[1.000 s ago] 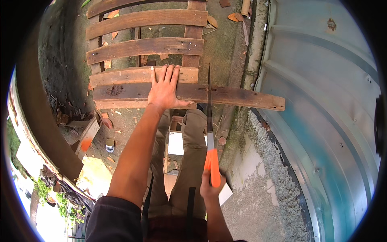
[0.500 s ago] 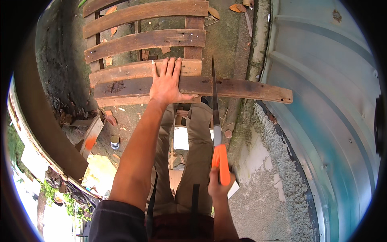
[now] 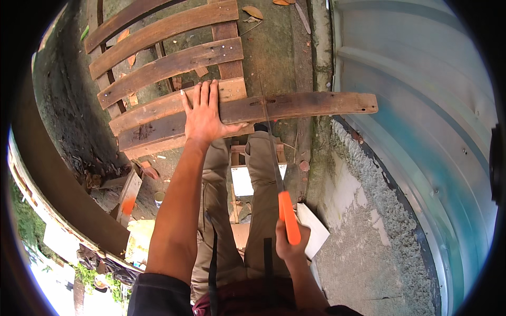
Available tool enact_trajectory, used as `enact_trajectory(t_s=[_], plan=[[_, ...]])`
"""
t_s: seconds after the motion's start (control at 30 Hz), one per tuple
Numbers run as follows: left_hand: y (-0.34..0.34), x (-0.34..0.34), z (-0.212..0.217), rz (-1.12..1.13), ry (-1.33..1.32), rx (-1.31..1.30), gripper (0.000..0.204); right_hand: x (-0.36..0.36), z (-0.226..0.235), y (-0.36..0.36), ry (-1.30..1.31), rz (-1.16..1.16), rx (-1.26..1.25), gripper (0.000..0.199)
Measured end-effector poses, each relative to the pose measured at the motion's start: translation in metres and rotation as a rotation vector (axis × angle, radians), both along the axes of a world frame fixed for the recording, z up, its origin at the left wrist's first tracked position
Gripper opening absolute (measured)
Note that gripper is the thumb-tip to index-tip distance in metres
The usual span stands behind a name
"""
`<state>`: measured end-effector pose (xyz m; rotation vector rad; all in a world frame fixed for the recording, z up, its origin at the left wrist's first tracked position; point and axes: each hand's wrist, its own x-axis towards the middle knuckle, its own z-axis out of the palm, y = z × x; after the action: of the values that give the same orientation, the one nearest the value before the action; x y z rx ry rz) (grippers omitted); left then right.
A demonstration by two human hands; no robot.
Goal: The person uses a hand saw to cut a wooden plank resting on a pallet. They hold the plank steady with one hand while sawing with the other, continuing the cut through the duration of the clip.
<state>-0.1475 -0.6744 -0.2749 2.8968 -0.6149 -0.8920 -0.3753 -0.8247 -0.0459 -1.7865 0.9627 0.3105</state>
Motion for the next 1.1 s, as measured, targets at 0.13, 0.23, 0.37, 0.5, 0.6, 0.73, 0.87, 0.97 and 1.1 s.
enact_trajectory(t_s=[0.13, 0.23, 0.37, 0.5, 0.6, 0.73, 0.87, 0.97, 1.1], plan=[[0.0, 0.0, -0.002, -0.006, -0.03, -0.032, 0.141, 0.113, -0.132, -0.002, -0.035, -0.037, -0.042, 0.015], [0.002, -0.004, -0.001, 0.013, 0.004, 0.014, 0.141, 0.093, -0.107, -0.003, 0.091, -0.064, 0.059, 0.016], [0.003, -0.008, -0.004, 0.03, -0.016, 0.027, 0.141, -0.077, 0.021, 0.007, 0.164, 0.154, 0.05, 0.018], [-0.003, -0.004, -0.008, 0.006, -0.068, 0.0, 0.141, -0.05, 0.014, 0.0, -0.003, 0.05, 0.041, 0.018], [0.008, -0.014, -0.011, -0.029, -0.099, -0.046, 0.14, 0.077, -0.094, -0.009, -0.036, -0.082, 0.056, 0.019], [0.005, -0.007, -0.014, -0.035, -0.123, -0.06, 0.14, 0.099, -0.134, 0.004, -0.078, -0.02, -0.099, 0.019], [0.002, -0.01, -0.008, -0.018, -0.115, -0.026, 0.137, -0.059, -0.004, 0.014, 0.017, -0.02, 0.08, 0.016], [0.003, -0.012, -0.005, -0.004, -0.099, -0.018, 0.138, -0.096, 0.027, 0.01, 0.024, 0.018, 0.12, 0.019], [0.006, -0.014, -0.008, -0.001, -0.078, -0.013, 0.141, 0.022, -0.078, -0.005, -0.089, -0.075, 0.058, 0.005]])
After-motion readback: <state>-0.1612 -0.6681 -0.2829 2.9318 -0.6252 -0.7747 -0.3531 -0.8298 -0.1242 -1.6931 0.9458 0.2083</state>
